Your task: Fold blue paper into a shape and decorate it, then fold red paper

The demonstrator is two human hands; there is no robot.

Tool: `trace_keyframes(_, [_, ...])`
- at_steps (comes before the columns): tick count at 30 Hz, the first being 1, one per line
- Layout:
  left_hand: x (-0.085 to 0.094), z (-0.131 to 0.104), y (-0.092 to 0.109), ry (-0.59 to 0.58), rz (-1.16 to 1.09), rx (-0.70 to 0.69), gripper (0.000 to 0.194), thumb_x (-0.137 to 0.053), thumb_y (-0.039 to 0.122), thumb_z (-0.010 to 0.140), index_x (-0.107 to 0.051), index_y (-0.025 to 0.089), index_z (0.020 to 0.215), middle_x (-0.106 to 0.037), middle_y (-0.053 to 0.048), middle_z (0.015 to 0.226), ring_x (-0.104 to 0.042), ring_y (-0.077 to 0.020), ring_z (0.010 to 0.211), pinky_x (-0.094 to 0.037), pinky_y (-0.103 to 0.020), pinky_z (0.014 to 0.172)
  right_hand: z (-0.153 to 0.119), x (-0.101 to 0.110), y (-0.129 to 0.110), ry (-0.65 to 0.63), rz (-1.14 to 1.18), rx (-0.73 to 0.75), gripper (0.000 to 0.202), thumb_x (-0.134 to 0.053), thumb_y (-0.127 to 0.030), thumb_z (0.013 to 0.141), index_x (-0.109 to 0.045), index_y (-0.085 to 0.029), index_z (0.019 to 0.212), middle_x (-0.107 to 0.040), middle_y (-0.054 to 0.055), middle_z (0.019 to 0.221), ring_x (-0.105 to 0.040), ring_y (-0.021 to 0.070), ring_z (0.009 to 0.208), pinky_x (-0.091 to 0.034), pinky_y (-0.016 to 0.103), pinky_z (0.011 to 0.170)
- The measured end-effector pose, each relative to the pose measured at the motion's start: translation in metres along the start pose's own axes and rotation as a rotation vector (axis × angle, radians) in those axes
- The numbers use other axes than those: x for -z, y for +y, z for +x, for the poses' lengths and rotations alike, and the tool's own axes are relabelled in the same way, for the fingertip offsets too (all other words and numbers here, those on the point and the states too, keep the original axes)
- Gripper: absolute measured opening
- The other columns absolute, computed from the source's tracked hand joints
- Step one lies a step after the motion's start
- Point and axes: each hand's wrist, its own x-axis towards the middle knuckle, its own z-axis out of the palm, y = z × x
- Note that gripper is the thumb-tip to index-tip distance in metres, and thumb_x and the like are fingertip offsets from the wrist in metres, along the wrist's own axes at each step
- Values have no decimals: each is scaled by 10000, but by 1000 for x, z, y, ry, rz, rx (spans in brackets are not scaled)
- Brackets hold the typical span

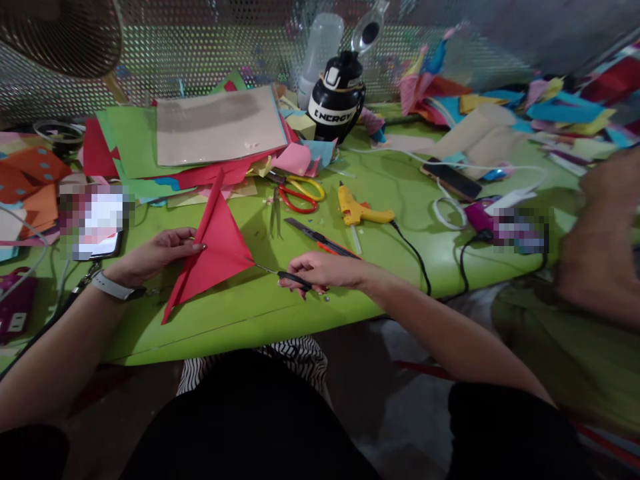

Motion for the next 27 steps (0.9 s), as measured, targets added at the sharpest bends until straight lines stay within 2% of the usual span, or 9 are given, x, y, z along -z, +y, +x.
trace_keyframes(27, [-3,-1,1,-2,9,-2,262,-804,292,787,-688,176,991,-737,-1,834,-653,-84,688,-511,-177,630,1,-1,2,12,-17,1,568,-680,-722,720,-593,-169,817,-629,5,701,-417,61,494,-311,229,445])
